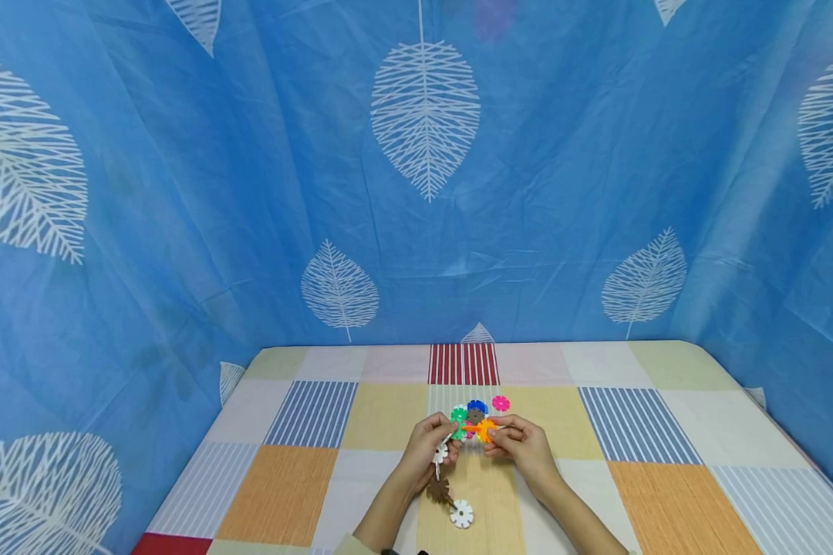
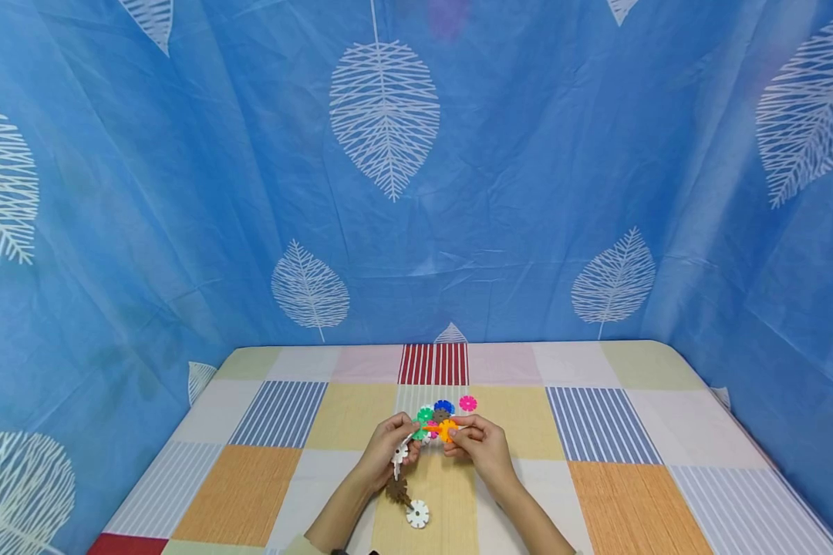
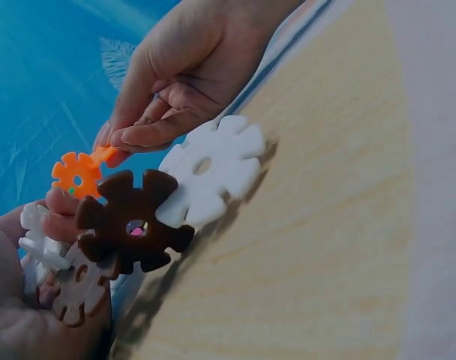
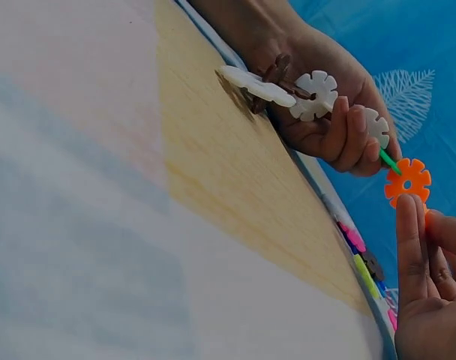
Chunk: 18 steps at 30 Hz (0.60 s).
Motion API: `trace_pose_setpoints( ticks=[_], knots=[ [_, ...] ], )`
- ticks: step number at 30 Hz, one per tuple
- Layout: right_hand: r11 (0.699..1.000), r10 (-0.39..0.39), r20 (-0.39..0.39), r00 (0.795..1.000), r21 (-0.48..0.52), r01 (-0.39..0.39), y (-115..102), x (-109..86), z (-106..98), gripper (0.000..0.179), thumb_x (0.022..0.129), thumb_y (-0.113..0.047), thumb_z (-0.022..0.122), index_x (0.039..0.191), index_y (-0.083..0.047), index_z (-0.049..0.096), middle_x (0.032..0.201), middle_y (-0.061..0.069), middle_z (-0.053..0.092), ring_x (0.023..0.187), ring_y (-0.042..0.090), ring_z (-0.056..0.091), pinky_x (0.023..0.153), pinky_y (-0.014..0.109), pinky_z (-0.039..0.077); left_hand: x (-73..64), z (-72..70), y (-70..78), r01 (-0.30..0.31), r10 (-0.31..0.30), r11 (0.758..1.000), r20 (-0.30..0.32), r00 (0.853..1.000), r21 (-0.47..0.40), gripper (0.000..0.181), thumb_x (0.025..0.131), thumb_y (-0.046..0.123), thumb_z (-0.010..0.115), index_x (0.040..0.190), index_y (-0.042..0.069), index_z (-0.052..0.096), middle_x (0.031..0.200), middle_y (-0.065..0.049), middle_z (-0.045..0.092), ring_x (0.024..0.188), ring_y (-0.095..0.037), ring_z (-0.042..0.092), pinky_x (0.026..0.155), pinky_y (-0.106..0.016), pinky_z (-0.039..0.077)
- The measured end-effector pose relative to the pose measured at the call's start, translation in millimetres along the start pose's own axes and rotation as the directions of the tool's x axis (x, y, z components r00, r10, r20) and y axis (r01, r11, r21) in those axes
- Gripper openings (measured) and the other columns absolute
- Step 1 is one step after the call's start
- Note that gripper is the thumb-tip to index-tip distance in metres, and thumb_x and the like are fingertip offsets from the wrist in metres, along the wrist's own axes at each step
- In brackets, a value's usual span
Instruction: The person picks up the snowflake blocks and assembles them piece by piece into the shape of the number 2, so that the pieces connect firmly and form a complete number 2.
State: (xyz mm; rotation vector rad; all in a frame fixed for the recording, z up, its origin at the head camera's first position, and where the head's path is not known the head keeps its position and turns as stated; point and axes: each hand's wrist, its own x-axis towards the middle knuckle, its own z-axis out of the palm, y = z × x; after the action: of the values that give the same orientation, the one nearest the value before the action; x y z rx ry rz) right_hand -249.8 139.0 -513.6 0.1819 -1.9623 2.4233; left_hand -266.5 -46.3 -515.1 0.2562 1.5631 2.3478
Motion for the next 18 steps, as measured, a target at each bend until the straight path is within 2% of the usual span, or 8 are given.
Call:
trace_pose_setpoints(
  ticks=[11,18],
  knots=[
    [0.999,0.047,-0.01,0.999,0.022,-0.047,0.4,-1.8,-2.9,0.03,0.084,0.008,0.059,0.11,0.02,0.05,0.08,0.015,0.067,0.063,0.019,0.065,0.063,0.034,0.056,-1.5,0.5,1.2,0.002,-0.003,0.999,0.029,1.0,0.033,0.022,0.092,0.006,0.051,0.071,0.007,0.043,0.057,0.001,0.052,0.043,-0.005,0.047,0.038,-0.013,0.037],
    [0.996,0.082,-0.008,0.997,0.027,-0.082,0.6,-1.3,-0.7,0.025,0.083,0.008,0.06,0.106,0.018,0.054,0.077,0.011,0.067,0.061,0.018,0.064,0.061,0.033,0.056,-0.8,2.0,1.8,-0.014,0.012,0.997,0.023,1.0,0.082,0.021,0.089,0.008,0.054,0.072,0.008,0.044,0.055,0.001,0.051,0.041,-0.004,0.044,0.037,-0.014,0.037]
  ],
)
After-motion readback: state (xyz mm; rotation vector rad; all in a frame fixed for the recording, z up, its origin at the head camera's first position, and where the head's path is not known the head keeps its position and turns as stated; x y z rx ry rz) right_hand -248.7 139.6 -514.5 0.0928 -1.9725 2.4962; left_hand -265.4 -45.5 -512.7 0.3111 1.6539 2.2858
